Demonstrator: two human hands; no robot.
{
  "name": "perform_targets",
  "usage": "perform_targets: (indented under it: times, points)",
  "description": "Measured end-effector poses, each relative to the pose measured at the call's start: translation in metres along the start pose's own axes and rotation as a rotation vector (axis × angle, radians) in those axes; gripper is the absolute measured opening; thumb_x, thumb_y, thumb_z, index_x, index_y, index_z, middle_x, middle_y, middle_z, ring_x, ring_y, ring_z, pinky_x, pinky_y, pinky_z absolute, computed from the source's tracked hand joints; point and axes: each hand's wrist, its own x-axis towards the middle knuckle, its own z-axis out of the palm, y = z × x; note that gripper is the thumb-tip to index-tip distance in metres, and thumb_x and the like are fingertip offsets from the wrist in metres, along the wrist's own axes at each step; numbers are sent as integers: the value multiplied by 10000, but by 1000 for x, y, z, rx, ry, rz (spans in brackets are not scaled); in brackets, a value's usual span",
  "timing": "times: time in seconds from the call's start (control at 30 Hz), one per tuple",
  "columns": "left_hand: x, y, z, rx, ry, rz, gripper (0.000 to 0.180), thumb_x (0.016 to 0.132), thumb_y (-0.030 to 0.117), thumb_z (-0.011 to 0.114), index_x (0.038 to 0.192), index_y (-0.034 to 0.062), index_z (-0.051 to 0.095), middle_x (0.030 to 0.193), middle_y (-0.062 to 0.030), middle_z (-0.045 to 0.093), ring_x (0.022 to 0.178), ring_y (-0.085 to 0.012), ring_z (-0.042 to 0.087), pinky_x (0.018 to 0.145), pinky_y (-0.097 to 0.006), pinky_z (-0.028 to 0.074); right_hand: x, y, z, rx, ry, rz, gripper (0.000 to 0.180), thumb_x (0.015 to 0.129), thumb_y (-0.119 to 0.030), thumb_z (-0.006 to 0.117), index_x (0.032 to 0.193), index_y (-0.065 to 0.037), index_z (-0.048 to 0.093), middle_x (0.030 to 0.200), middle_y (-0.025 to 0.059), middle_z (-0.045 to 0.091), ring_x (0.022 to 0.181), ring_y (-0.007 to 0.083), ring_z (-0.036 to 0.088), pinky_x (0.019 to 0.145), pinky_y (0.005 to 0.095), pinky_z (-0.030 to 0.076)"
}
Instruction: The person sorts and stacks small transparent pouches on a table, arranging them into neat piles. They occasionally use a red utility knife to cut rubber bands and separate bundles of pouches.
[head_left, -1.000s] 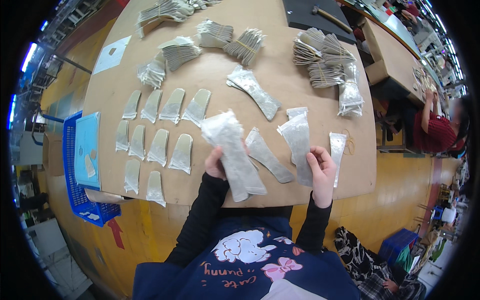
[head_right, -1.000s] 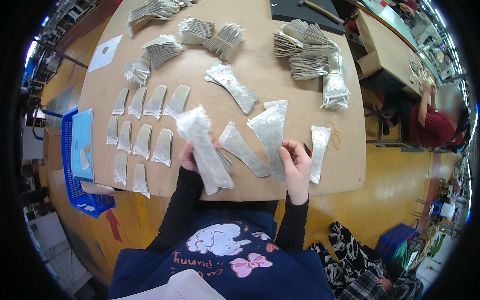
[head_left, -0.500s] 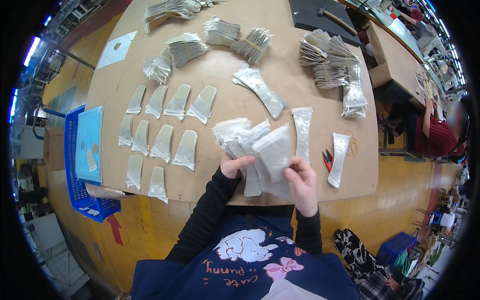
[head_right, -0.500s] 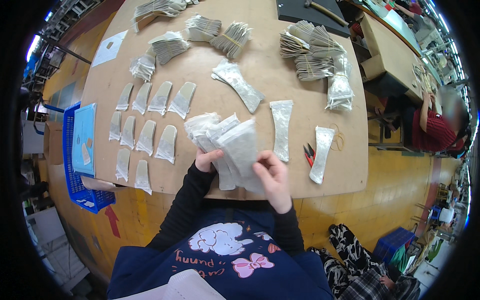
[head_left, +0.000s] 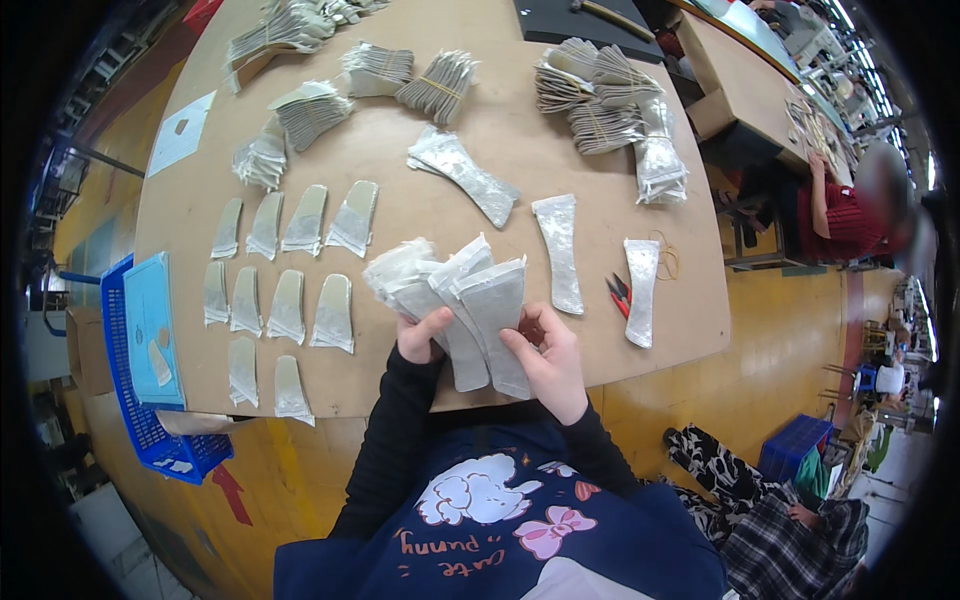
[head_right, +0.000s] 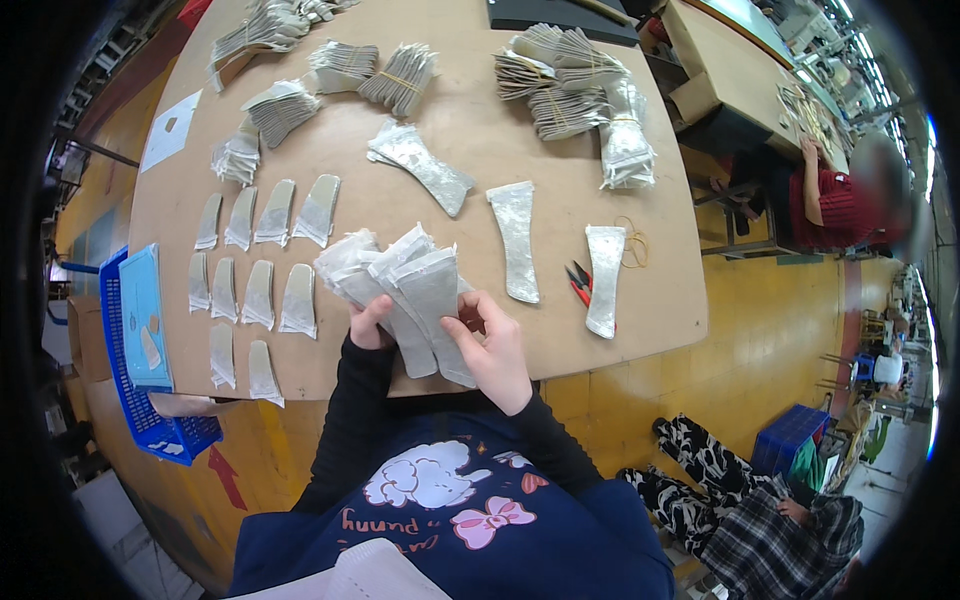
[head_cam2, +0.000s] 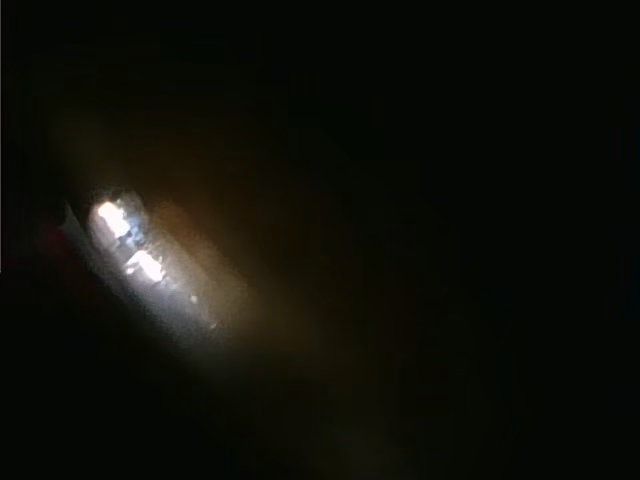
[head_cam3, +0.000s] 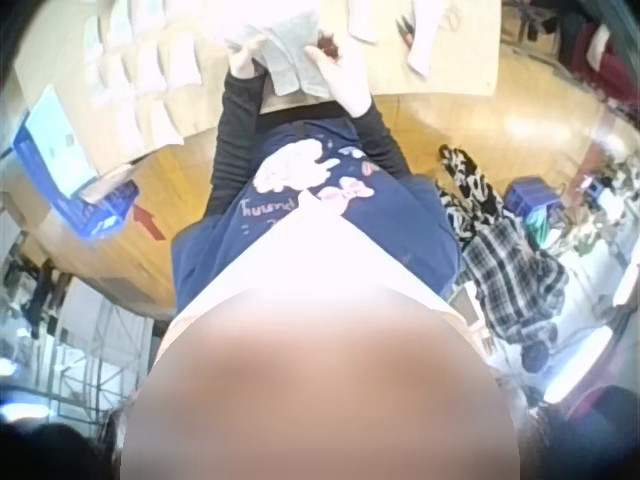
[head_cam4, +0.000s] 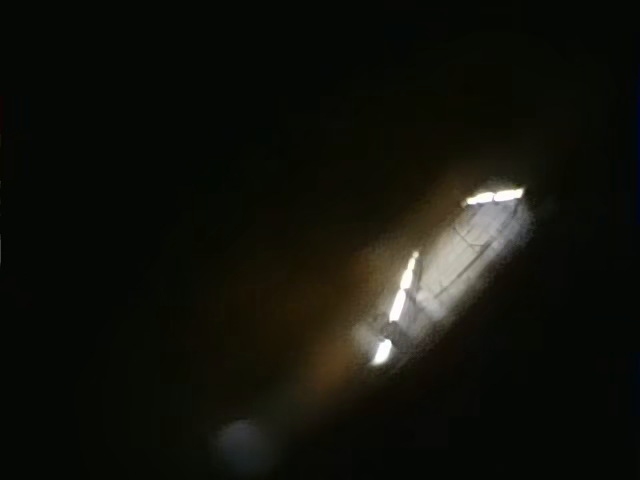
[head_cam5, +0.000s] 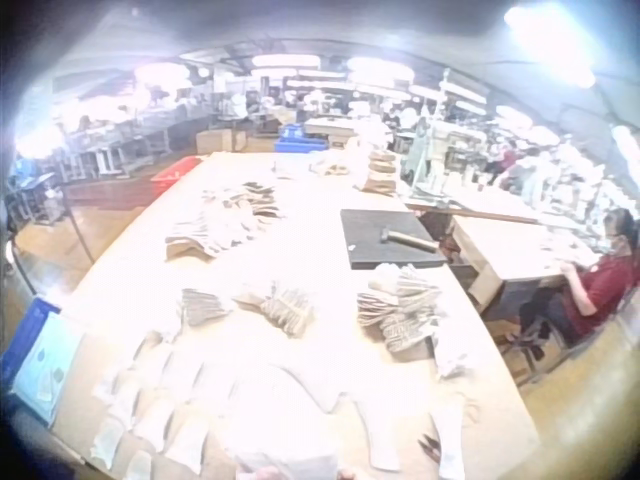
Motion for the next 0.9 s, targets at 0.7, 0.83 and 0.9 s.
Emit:
perform_targets:
  times: [0.7,0.83,0.9]
  points:
    - [1,16,-1,-53,173,88,821,822,234,695,1516,61,291,1221,-130,568,996,-265,631,829,-422,557,-18,41,-66,39,297,67,159,944,-18,613,1091,39,624,948,16,634,840,68,571,759,206,460]
    - [-1,15,-3,-53,94,37,918,774,210,781,1528,77,274,1224,-111,564,1040,-246,618,844,-399,553,-15,35,-73,-275,329,-13,221,916,7,625,1137,21,630,1000,31,612,893,84,578,776,225,455]
    - [0,14,-5,-28,88,30,955,755,209,810,1532,82,269,1223,-103,566,1040,-240,618,848,-398,551,-14,27,-69,-392,377,-75,231,903,10,633,1134,11,640,1037,48,598,909,112,589,788,244,463]
